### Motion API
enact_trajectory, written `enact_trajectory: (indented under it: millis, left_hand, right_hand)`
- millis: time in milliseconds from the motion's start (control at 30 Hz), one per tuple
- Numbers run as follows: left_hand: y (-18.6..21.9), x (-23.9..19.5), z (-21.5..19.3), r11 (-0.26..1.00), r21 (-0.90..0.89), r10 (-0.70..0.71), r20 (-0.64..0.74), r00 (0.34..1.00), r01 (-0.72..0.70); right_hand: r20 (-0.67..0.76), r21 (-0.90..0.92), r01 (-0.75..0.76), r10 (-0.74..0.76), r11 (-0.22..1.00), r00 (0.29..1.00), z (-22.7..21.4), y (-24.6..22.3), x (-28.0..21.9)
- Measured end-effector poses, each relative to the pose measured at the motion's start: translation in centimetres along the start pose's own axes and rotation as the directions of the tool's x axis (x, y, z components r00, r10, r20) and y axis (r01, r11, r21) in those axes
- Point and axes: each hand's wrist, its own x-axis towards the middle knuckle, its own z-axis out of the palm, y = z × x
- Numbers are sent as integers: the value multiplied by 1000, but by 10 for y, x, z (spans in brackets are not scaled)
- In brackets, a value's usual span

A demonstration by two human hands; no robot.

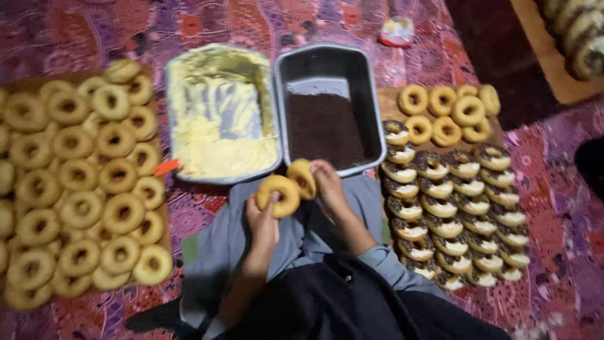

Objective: The person repeatedly picks up plain donuts, dips one side into a yellow creamy mixture, then rolls the coated side in dark crumbs, and places the finished donuts onto a wooden board. The process is repeated continuously.

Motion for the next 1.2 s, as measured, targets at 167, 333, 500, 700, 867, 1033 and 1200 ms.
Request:
enact_trajectory:
  millis: [167, 333, 500, 700, 867, 1033, 1200]
  left_hand:
    - [36, 16, -50, 937, -349, -38, -48, 998, 19]
    - [56, 31, -96, 876, -476, -153, -121, 981, 78]
    - [56, 46, -121, 835, -549, -98, -153, 983, -2]
    - [40, 63, -134, 852, -523, -60, -69, 996, 15]
    - [34, 56, -129, 821, -564, -105, 2, 995, 88]
    - [44, 47, -117, 790, -604, -102, 36, 994, 103]
    - [40, 41, -96, 811, -565, -143, 65, 988, 155]
  right_hand:
    - [651, -437, 560, -183, 704, 737, 55, 8, -12]
    - [647, -654, 590, -55, 473, 761, 129, 29, 51]
    - [598, -776, 558, 63, 296, 799, 155, 42, 86]
    - [902, -311, 878, -177, 365, 393, 158, 49, 26]
    - [745, -613, 759, -157, 221, 648, 162, 23, 47]
    - [867, -405, 810, -103, 424, 487, 154, 10, 13]
    - [658, -640, 726, -307, 252, 687, 146, -14, -9]
